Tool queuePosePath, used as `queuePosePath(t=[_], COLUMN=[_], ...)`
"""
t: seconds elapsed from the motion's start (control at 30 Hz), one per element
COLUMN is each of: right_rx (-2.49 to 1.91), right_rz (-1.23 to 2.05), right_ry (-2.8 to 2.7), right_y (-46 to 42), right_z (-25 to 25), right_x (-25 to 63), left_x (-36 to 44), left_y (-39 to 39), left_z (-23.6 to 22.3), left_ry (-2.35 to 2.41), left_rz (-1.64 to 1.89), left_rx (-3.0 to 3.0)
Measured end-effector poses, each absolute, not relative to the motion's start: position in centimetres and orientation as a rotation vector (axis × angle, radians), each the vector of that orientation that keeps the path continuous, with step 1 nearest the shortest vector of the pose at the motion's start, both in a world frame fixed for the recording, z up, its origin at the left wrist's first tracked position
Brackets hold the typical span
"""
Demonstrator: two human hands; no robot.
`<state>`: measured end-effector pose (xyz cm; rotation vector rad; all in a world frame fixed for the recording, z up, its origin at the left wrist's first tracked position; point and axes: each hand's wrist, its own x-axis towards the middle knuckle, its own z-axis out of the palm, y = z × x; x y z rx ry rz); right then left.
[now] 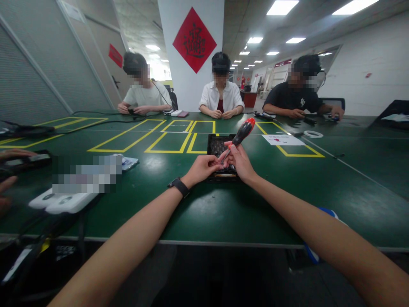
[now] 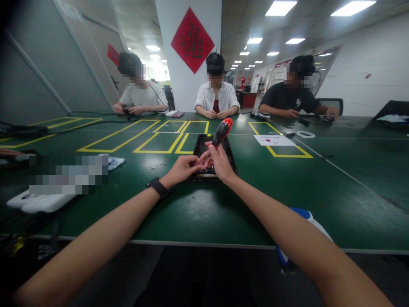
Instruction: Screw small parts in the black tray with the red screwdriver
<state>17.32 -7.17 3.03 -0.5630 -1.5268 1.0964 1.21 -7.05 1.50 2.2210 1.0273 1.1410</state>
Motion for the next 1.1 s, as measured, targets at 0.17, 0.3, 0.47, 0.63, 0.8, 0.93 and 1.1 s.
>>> queuePosePath(t=[0.17, 0.3, 0.47, 0.63, 0.8, 0.93, 1.1], right_rx=[-0.534, -0.536, -0.533, -0.54, -0.541, -0.521, -0.532], right_rz=[1.149, 1.126, 1.128, 1.092, 1.079, 1.108, 1.121], right_ry=[-1.513, -1.503, -1.504, -1.525, -1.536, -1.526, -1.523], right_y=[-6.95, -6.91, -6.87, -7.08, -7.38, -7.26, -7.04], right_z=[2.91, 2.78, 2.69, 2.82, 2.94, 2.91, 2.81], right_x=[17.39, 17.42, 17.36, 17.23, 17.27, 17.35, 17.38], left_x=[1.1, 1.04, 1.06, 1.3, 1.32, 1.12, 1.11], left_y=[-6.77, -6.84, -7.07, -7.31, -7.16, -6.9, -6.96], left_z=[1.3, 1.49, 1.73, 1.82, 1.63, 1.51, 1.62], left_ry=[1.0, 0.948, 0.964, 1.048, 1.046, 1.022, 0.991], left_rz=[1.098, 1.068, 1.071, 1.201, 1.188, 1.129, 1.097], left_rx=[2.255, 2.278, 2.306, 2.294, 2.261, 2.299, 2.332])
